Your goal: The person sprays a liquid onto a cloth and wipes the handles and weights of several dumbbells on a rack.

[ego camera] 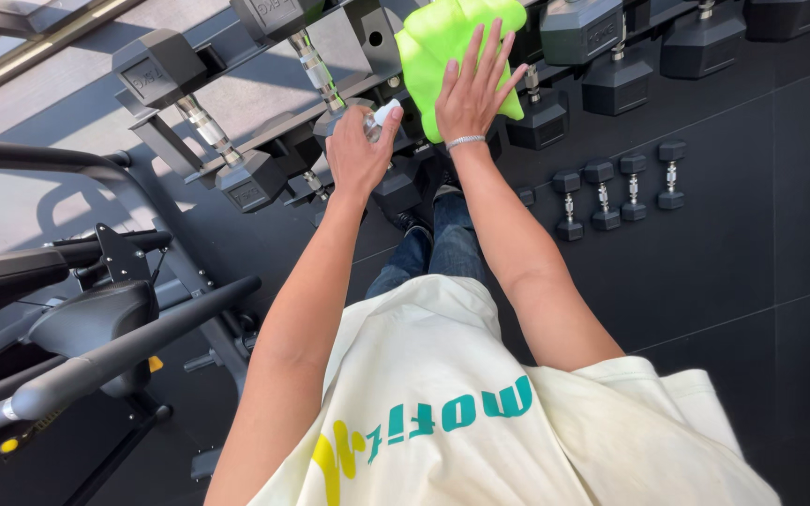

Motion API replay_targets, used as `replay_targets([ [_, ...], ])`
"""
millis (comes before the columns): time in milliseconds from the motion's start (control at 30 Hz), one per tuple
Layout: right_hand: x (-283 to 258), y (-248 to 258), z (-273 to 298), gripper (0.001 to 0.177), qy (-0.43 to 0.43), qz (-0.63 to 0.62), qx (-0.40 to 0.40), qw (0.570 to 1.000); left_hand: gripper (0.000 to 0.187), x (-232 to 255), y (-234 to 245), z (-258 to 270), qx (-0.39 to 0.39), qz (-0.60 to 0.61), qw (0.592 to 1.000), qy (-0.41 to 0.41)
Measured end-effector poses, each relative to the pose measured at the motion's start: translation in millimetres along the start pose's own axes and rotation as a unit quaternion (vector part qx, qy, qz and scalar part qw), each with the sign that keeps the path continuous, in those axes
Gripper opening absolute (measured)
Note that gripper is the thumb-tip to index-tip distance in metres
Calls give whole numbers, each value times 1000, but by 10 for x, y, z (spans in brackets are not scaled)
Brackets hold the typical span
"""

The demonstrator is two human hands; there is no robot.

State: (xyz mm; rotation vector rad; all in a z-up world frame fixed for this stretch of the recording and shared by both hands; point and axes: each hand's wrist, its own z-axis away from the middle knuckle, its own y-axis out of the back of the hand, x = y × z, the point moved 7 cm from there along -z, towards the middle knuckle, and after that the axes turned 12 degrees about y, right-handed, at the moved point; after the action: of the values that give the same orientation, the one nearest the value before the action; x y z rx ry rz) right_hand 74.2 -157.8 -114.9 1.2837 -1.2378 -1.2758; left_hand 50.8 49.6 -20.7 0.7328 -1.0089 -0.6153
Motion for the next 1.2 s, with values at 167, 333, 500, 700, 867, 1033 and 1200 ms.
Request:
replay_targets([
  [167,-194,-31,502,75,39,-99,-45,993,58,59,-52,-60,-13,-19,1000,3],
  [333,-153,105,34,88,-52,-127,125,983,60,-10,-92,-87,-26,-45,999,0],
  [500,-220,44,293,78,-67,-127,23,989,60,-13,-129,-49,-23,-48,999,-3],
  [700,-15,33,356,74,-24,-123,-53,991,56,97,-27,60,13,-30,998,-50],
  [867,-188,-10,415,75,-85,-142,-23,986,51,166,-61,156,31,-1,994,-103],
  [1033,-275,107,604,73,-100,-176,-160,966,52,337,-143,270,7,-8,994,-106],
  [1200,184,-126,102,66,-132,-162,-113,971,51,279,-86,348,-3,-39,995,-97],
])
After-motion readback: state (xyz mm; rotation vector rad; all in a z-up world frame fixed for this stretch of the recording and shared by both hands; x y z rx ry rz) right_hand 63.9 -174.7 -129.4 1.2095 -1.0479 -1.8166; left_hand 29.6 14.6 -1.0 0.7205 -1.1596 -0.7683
